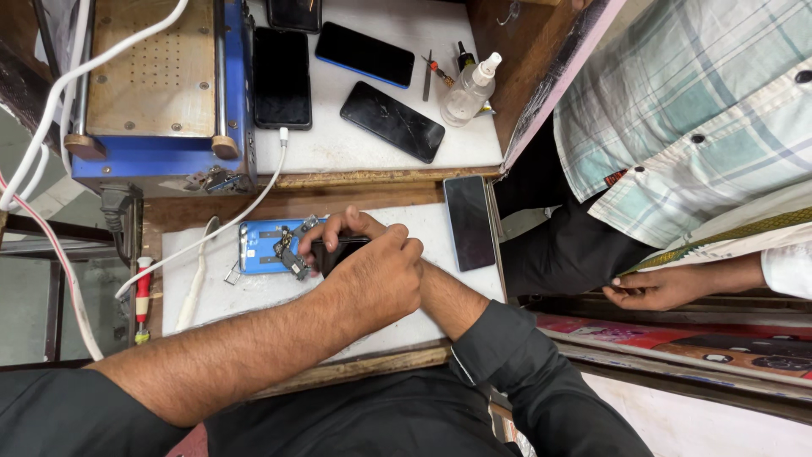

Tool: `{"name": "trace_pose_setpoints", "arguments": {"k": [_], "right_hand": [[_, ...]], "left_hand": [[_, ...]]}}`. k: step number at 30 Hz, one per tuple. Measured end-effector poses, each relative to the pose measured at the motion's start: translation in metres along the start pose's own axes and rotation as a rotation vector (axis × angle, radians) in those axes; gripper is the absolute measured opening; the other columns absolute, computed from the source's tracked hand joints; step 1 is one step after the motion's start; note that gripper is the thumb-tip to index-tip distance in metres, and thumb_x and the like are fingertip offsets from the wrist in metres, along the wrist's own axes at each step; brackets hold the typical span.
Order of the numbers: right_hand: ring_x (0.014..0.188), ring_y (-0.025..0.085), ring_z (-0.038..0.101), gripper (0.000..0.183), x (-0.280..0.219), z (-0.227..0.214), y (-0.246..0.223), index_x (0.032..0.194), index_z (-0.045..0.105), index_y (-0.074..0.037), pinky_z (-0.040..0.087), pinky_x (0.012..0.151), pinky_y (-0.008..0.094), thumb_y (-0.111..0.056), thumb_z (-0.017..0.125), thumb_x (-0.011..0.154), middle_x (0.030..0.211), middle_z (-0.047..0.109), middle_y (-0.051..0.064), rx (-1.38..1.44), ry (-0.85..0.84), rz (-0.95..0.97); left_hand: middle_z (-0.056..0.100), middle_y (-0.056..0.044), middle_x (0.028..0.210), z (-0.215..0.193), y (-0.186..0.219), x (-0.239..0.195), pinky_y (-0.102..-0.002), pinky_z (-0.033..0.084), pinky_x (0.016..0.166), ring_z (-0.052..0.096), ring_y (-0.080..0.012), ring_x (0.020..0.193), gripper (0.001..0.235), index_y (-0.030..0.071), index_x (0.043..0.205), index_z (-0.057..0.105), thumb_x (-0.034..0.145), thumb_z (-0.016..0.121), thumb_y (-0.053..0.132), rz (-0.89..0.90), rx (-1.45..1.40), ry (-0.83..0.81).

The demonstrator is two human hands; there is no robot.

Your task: The person uses a green plastic spudger to pry and separate a smartphone screen from its frame. They handle the screen assembly and a ribbon cable, then place the screen on the workbench. Another person briefly hands over a different phone, which is set aside.

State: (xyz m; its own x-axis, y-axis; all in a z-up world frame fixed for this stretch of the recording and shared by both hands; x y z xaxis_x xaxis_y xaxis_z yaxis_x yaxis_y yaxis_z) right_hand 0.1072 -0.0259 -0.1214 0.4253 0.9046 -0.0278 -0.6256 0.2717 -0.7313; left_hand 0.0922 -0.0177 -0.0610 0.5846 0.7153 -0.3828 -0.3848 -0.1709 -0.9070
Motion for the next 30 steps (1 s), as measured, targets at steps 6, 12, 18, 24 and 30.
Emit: {"name": "trace_pose_setpoints", "arguments": {"k": [6, 12, 18, 24, 30], "right_hand": [[0.115, 0.034, 0.063, 0.048, -0.007, 0.003, -0.008, 0.097, 0.067, -0.007, 0.053, 0.102, 0.046, -0.053, 0.062, 0.108, 0.127, 0.066, 0.026, -0.237, -0.141, 0.029], [0.124, 0.035, 0.066, 0.074, -0.012, 0.025, -0.023, 0.124, 0.073, -0.008, 0.052, 0.112, 0.052, -0.072, 0.044, 0.103, 0.126, 0.069, 0.023, -0.243, -0.132, -0.004], [0.119, 0.032, 0.066, 0.05, -0.019, 0.028, -0.015, 0.117, 0.069, -0.01, 0.055, 0.107, 0.052, -0.057, 0.056, 0.105, 0.13, 0.065, 0.02, -0.184, -0.203, -0.002], [0.109, 0.023, 0.068, 0.036, -0.013, 0.004, -0.057, 0.109, 0.071, -0.004, 0.06, 0.096, 0.04, -0.039, 0.062, 0.106, 0.126, 0.066, 0.017, -0.512, 0.116, -0.377], [0.106, 0.019, 0.067, 0.02, -0.039, 0.014, -0.086, 0.107, 0.066, -0.002, 0.058, 0.09, 0.03, -0.02, 0.063, 0.098, 0.129, 0.067, 0.013, -1.001, 0.492, -0.507]], "left_hand": [[0.07, -0.004, 0.099, 0.017, 0.01, -0.07, -0.043, 0.041, 0.085, 0.052, -0.0264, 0.105, 0.008, 0.017, 0.084, 0.08, 0.085, 0.073, 0.022, 0.823, -0.596, 1.673], [0.068, -0.005, 0.095, 0.042, -0.021, -0.09, -0.043, 0.044, 0.084, 0.054, -0.0277, 0.102, 0.019, 0.01, 0.087, 0.081, 0.076, 0.073, 0.023, 0.748, -0.662, 1.707], [0.068, -0.011, 0.098, 0.05, -0.018, -0.094, -0.047, 0.045, 0.089, 0.055, -0.0291, 0.106, 0.025, 0.006, 0.089, 0.08, 0.077, 0.074, 0.026, 0.699, -0.662, 1.749], [0.069, -0.01, 0.101, 0.07, -0.037, -0.079, -0.051, 0.045, 0.104, 0.057, -0.0303, 0.121, 0.019, 0.007, 0.084, 0.077, 0.084, 0.071, 0.025, 0.416, -0.908, 1.923], [0.07, -0.016, 0.115, 0.102, -0.047, -0.049, -0.047, 0.051, 0.091, 0.06, -0.0343, 0.113, 0.029, 0.006, 0.103, 0.073, 0.075, 0.072, 0.011, 0.409, -1.806, 1.844]]}}
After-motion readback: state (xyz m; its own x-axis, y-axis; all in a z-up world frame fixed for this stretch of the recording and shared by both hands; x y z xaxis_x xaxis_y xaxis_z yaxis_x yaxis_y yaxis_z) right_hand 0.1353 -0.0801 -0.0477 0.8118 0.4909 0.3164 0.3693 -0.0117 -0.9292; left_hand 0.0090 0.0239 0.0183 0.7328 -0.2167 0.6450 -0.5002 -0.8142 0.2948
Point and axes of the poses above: each hand's wrist, its own x-axis towards the middle knuckle, its own z-axis out of the palm, y = z × x, the point moved 7 cm from there along x, towards the middle knuckle
